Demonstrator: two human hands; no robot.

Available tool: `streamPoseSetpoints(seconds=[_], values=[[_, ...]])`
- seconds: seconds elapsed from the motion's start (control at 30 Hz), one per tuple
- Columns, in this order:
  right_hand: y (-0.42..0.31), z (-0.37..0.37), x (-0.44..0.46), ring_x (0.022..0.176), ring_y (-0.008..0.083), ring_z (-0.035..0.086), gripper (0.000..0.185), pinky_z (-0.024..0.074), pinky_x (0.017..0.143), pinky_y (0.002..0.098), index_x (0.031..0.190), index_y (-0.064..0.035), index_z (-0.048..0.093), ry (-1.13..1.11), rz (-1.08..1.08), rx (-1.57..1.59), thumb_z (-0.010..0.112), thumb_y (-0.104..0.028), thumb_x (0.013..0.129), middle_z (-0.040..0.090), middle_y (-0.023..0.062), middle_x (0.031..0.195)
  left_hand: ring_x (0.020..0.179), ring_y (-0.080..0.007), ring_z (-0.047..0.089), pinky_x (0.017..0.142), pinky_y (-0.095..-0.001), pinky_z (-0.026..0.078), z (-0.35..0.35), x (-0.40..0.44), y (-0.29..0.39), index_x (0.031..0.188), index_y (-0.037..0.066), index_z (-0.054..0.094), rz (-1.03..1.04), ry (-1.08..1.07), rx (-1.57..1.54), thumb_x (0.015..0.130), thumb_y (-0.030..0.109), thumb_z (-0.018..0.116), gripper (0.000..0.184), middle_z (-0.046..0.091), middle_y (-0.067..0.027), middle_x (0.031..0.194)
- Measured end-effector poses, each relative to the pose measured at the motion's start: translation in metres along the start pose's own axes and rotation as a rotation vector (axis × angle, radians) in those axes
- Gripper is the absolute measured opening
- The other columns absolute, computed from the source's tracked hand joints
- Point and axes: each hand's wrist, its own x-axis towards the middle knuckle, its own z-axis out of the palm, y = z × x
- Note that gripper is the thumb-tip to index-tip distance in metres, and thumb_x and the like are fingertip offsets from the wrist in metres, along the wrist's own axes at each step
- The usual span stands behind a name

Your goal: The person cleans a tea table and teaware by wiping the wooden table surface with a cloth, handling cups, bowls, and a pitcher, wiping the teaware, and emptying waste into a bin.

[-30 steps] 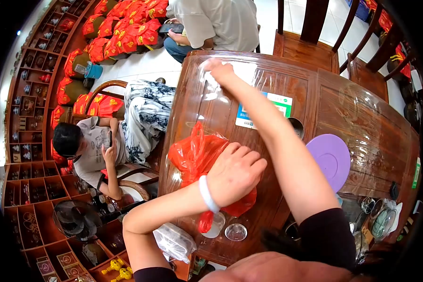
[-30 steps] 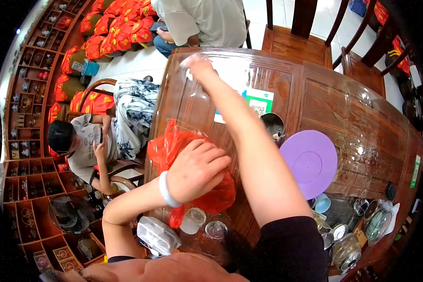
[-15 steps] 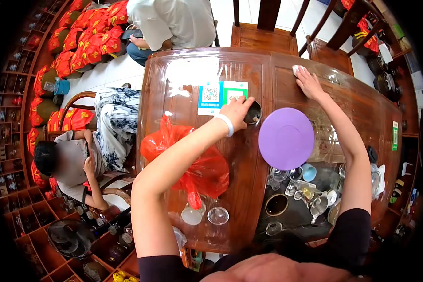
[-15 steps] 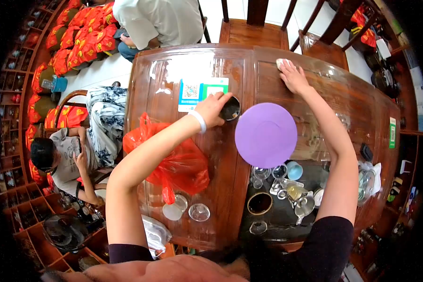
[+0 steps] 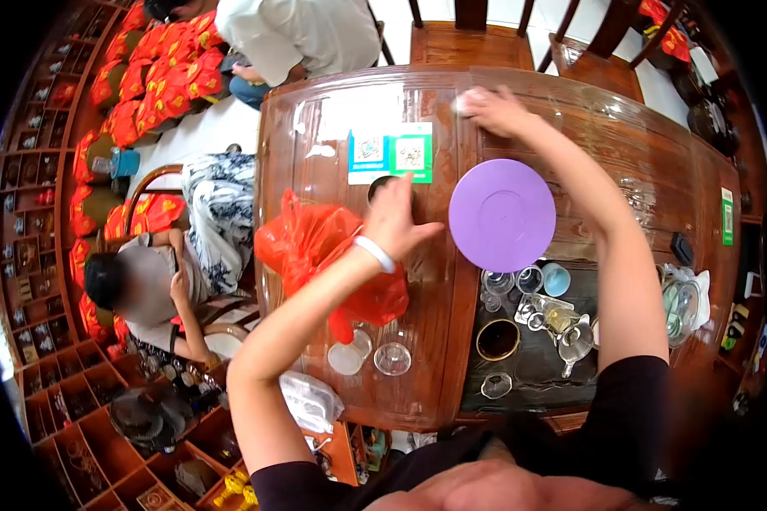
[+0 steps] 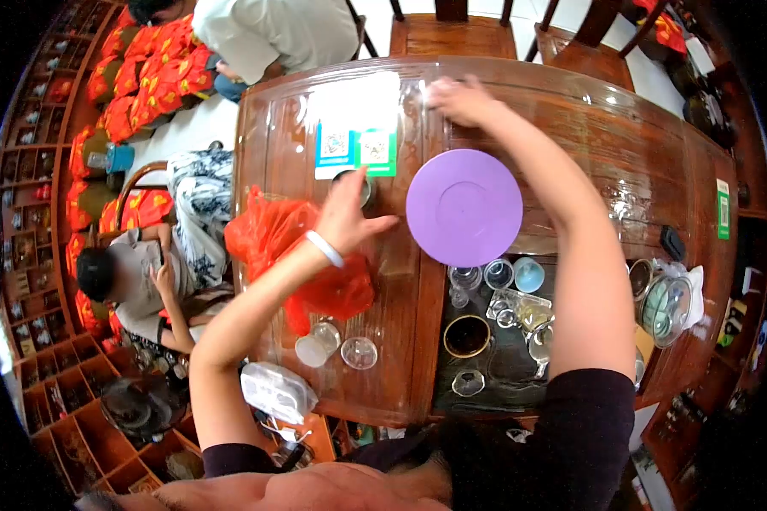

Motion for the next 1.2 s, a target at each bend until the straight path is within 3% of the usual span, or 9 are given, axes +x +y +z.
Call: streamPoseSetpoints(seconds=[0.1, 0.2, 0.47, 0.63, 0.8, 1.07, 1.13, 1.17, 1.2], values=[[0.050, 0.050, -0.049, 0.133, 0.0179, 0.015, 0.039, 0.0081, 0.106, 0.0492, 0.131, -0.0232, 0.036, 0.067, 0.199, 0.049, 0.031, -0.030, 0.093, 0.019, -0.0013, 0.144, 0.099, -0.0294, 0.053, 0.081, -0.0413, 0.045, 0.030, -0.009, 0.039, 0.133, -0.003, 0.017, -0.728, -0.282, -1.218, 0.068, 0.037, 0.073, 0.095, 0.044, -0.0193, 0.122], [0.091, 0.095, -0.112, 0.133, 0.0169, 0.014, 0.043, 0.0133, 0.105, 0.0513, 0.133, -0.0193, 0.033, 0.130, 0.427, 0.064, 0.031, -0.034, 0.093, 0.019, -0.0010, 0.144, 0.094, -0.0319, 0.056, 0.069, -0.0491, 0.051, 0.075, -0.015, 0.050, 0.132, 0.010, 0.027, -0.785, -0.226, -1.701, 0.080, 0.025, 0.063, 0.065, 0.047, -0.0165, 0.118], [0.144, 0.165, -0.207, 0.133, 0.0217, 0.012, 0.056, 0.0182, 0.101, 0.0544, 0.136, -0.0131, 0.024, 0.194, 0.957, 0.277, 0.034, -0.041, 0.088, 0.016, 0.0061, 0.144, 0.085, -0.0259, 0.061, 0.062, -0.0426, 0.055, 0.041, -0.029, 0.045, 0.113, 0.003, 0.046, -0.798, 0.054, -1.595, 0.081, 0.017, 0.059, 0.038, 0.057, -0.0127, 0.102], [0.070, 0.112, -0.137, 0.123, 0.0240, 0.031, 0.049, 0.0268, 0.098, 0.0440, 0.130, -0.0116, 0.035, 0.319, 0.633, 0.194, 0.036, -0.037, 0.088, 0.030, 0.0094, 0.135, 0.091, -0.0246, 0.059, 0.067, -0.0412, 0.055, -0.019, -0.053, 0.024, 0.115, 0.006, 0.044, -0.667, 0.170, -1.557, 0.083, 0.016, 0.056, 0.036, 0.055, -0.0104, 0.107], [-0.019, 0.091, -0.101, 0.134, 0.0209, 0.008, 0.048, 0.0093, 0.106, 0.0498, 0.135, -0.0143, 0.028, 0.205, 0.295, 0.212, 0.028, -0.035, 0.091, 0.016, 0.0068, 0.144, 0.096, -0.0243, 0.058, 0.070, -0.0394, 0.055, -0.022, -0.066, 0.017, 0.119, 0.005, 0.041, -0.622, 0.114, -1.608, 0.085, 0.017, 0.053, 0.037, 0.054, -0.0099, 0.110], [-0.128, 0.096, -0.147, 0.129, 0.0215, 0.026, 0.037, 0.0034, 0.105, 0.0568, 0.118, -0.0162, 0.052, -0.045, -0.580, 0.071, 0.047, -0.025, 0.082, 0.033, 0.0081, 0.136, 0.097, -0.0273, 0.057, 0.073, -0.0420, 0.054, 0.023, -0.122, 0.038, 0.123, 0.003, 0.037, -0.773, 0.162, -1.637, 0.086, 0.017, 0.052, 0.042, 0.051, -0.0126, 0.114], [-0.110, 0.092, -0.149, 0.132, 0.0195, 0.018, 0.039, -0.0015, 0.103, 0.0588, 0.124, -0.0177, 0.045, -0.023, -0.421, 0.145, 0.043, -0.022, 0.085, 0.028, 0.0048, 0.140, 0.096, -0.0266, 0.057, 0.072, -0.0427, 0.054, 0.037, -0.135, 0.036, 0.122, 0.004, 0.039, -0.804, 0.110, -1.678, 0.085, 0.017, 0.054, 0.041, 0.053, -0.0113, 0.113], [-0.099, 0.126, -0.141, 0.125, 0.0189, 0.032, 0.038, 0.0098, 0.102, 0.0601, 0.117, -0.0169, 0.051, 0.487, -0.286, 0.199, 0.049, -0.023, 0.080, 0.043, 0.0074, 0.129, 0.097, -0.0263, 0.057, 0.073, -0.0427, 0.054, 0.046, -0.139, 0.036, 0.121, 0.004, 0.040, -0.831, 0.109, -1.701, 0.085, 0.017, 0.054, 0.041, 0.053, -0.0111, 0.113], [-0.076, 0.107, -0.157, 0.126, 0.0191, 0.031, 0.038, 0.0137, 0.101, 0.0587, 0.119, -0.0159, 0.048, 0.312, -0.246, 0.119, 0.047, -0.021, 0.082, 0.042, 0.0077, 0.130, 0.097, -0.0261, 0.057, 0.073, -0.0426, 0.053, 0.053, -0.143, 0.037, 0.121, 0.005, 0.041, -0.858, 0.113, -1.725, 0.085, 0.017, 0.054, 0.040, 0.053, -0.0109, 0.113]])
